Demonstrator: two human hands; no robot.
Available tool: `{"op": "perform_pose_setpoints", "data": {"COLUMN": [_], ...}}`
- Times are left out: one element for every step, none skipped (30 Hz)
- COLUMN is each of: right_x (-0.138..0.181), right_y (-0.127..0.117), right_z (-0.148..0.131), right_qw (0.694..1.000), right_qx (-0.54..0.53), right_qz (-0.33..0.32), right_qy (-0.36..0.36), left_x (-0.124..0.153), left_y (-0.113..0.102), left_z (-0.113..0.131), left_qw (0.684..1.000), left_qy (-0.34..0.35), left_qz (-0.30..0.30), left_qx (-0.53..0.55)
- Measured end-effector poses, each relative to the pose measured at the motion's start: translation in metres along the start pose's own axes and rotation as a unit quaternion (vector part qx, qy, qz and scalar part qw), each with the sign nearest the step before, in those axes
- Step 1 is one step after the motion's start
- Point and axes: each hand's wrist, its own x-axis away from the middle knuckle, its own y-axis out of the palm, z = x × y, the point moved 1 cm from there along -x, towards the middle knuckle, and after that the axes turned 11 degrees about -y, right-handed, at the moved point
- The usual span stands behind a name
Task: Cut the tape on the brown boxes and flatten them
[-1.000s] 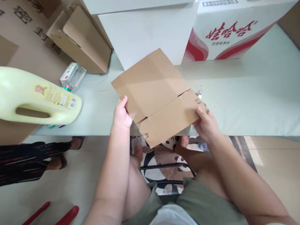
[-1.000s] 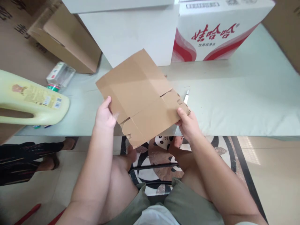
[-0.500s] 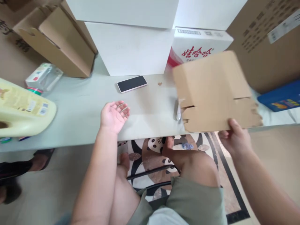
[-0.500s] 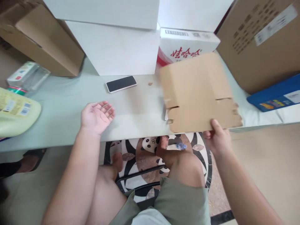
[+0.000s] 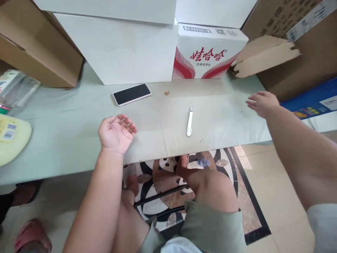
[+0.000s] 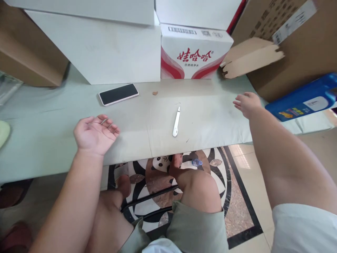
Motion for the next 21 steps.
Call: {"op": "perform_pose_setpoints", "data": {"right_x": [0.0, 0.003, 0.009, 0.015, 0.021, 0.026, 0.031, 0.035, 0.038, 0.041, 0.044, 0.047, 0.05, 0.055, 0.061, 0.068, 0.077, 0.088, 0.101, 0.116, 0.131], "right_y": [0.007, 0.012, 0.015, 0.016, 0.016, 0.015, 0.014, 0.014, 0.015, 0.018, 0.023, 0.03, 0.04, 0.052, 0.067, 0.084, 0.102, 0.123, 0.144, 0.166, 0.188], "right_z": [0.006, 0.012, 0.018, 0.023, 0.027, 0.03, 0.031, 0.03, 0.027, 0.023, 0.016, 0.008, -0.002, -0.013, -0.025, -0.039, -0.054, -0.07, -0.086, -0.104, -0.122], "right_qw": [0.999, 0.997, 0.994, 0.992, 0.991, 0.989, 0.989, 0.989, 0.988, 0.988, 0.988, 0.988, 0.988, 0.987, 0.984, 0.979, 0.973, 0.964, 0.953, 0.939, 0.923], "right_qx": [0.001, 0.003, 0.009, 0.016, 0.025, 0.033, 0.042, 0.05, 0.056, 0.062, 0.065, 0.066, 0.064, 0.06, 0.055, 0.048, 0.041, 0.033, 0.027, 0.025, 0.026], "right_qz": [-0.01, -0.021, -0.031, -0.039, -0.047, -0.053, -0.059, -0.065, -0.073, -0.083, -0.096, -0.111, -0.128, -0.147, -0.169, -0.194, -0.222, -0.25, -0.279, -0.309, -0.337], "right_qy": [0.037, 0.074, 0.102, 0.117, 0.126, 0.13, 0.13, 0.127, 0.12, 0.111, 0.098, 0.081, 0.059, 0.033, 0.005, -0.024, -0.054, -0.082, -0.112, -0.148, -0.187], "left_x": [-0.001, -0.002, -0.002, -0.003, -0.002, -0.002, -0.001, 0.001, 0.002, 0.005, 0.008, 0.011, 0.014, 0.018, 0.021, 0.025, 0.028, 0.031, 0.034, 0.036, 0.039], "left_y": [0.001, 0.002, 0.002, 0.002, 0.002, 0.002, 0.001, 0.0, -0.001, -0.002, -0.004, -0.006, -0.009, -0.012, -0.015, -0.019, -0.023, -0.028, -0.033, -0.038, -0.044], "left_z": [-0.001, -0.001, -0.001, -0.001, -0.001, 0.0, 0.001, 0.002, 0.004, 0.005, 0.007, 0.009, 0.012, 0.014, 0.017, 0.019, 0.022, 0.025, 0.028, 0.031, 0.035], "left_qw": [1.0, 1.0, 1.0, 1.0, 1.0, 1.0, 1.0, 1.0, 1.0, 1.0, 1.0, 1.0, 1.0, 0.999, 0.999, 0.998, 0.998, 0.997, 0.996, 0.995, 0.995], "left_qy": [-0.004, -0.007, -0.009, -0.009, -0.008, -0.008, -0.008, -0.008, -0.008, -0.006, -0.003, 0.002, 0.007, 0.012, 0.016, 0.019, 0.021, 0.023, 0.026, 0.028, 0.032], "left_qz": [-0.002, -0.004, -0.006, -0.009, -0.011, -0.013, -0.015, -0.016, -0.016, -0.017, -0.018, -0.018, -0.018, -0.018, -0.021, -0.024, -0.03, -0.037, -0.042, -0.047, -0.05], "left_qx": [-0.001, -0.001, -0.002, -0.002, -0.002, -0.002, -0.002, -0.001, 0.001, 0.003, 0.007, 0.013, 0.02, 0.029, 0.037, 0.047, 0.055, 0.064, 0.071, 0.079, 0.086]}}
